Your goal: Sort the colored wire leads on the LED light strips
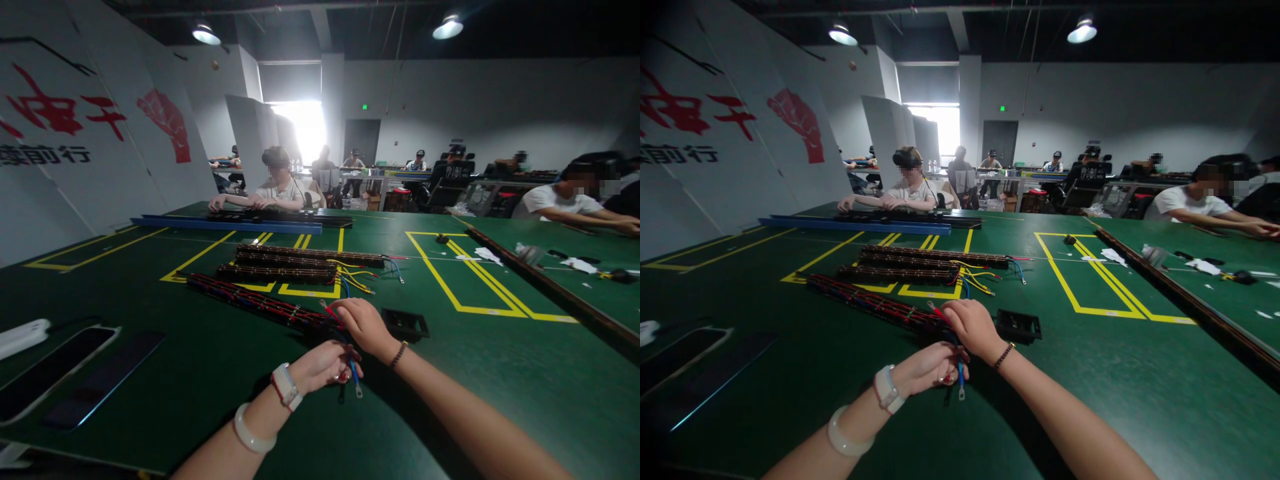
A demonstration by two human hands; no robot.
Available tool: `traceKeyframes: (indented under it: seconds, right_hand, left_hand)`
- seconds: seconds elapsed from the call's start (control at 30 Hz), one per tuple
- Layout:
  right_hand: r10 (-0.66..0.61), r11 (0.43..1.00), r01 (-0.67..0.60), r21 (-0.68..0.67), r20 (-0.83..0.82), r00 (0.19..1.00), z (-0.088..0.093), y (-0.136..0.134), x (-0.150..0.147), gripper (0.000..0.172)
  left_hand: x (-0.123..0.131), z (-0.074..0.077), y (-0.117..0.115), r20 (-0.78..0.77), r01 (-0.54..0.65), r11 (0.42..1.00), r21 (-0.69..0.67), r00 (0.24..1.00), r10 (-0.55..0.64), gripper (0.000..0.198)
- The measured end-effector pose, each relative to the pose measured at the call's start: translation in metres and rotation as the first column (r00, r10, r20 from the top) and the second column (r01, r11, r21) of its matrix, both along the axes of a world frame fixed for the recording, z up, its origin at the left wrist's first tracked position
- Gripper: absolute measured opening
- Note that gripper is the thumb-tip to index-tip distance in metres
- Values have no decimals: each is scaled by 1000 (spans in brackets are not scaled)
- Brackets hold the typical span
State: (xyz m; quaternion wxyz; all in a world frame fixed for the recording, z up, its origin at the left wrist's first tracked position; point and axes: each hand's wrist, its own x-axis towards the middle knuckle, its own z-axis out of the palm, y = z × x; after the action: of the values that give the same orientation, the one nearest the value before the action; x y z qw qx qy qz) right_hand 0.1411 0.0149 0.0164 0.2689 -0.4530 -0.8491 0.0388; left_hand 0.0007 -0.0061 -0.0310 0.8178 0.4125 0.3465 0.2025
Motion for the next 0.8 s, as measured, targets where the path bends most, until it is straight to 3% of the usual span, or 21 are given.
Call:
traceKeyframes:
  seconds: [0.1, 0.2, 0.4, 0.6, 0.8]
  right_hand:
    - [-96, 991, 90, 95, 66, 993, -20, -5, 33, 32]
    - [-97, 983, 64, 171, 191, 977, -37, -9, 60, 29]
    - [-52, 977, -4, 211, 262, 964, -46, -14, 73, 29]
    - [-54, 973, -11, 229, 277, 959, -48, -13, 70, 27]
    - [-40, 971, 3, 240, 146, 988, -49, -11, 72, 26]
  left_hand:
    - [-1, 8, -3, -96, -26, 999, 22, 995, 28, 18]
    - [-4, 15, -5, -219, -5, 986, 165, 975, 42, 24]
    - [-15, 20, 3, -520, 207, 882, 424, 853, 51, 44]
    - [-26, 24, 14, -630, 397, 842, 365, 772, -91, 45]
    - [-22, 20, 14, -524, 359, 874, 328, 839, -148, 56]
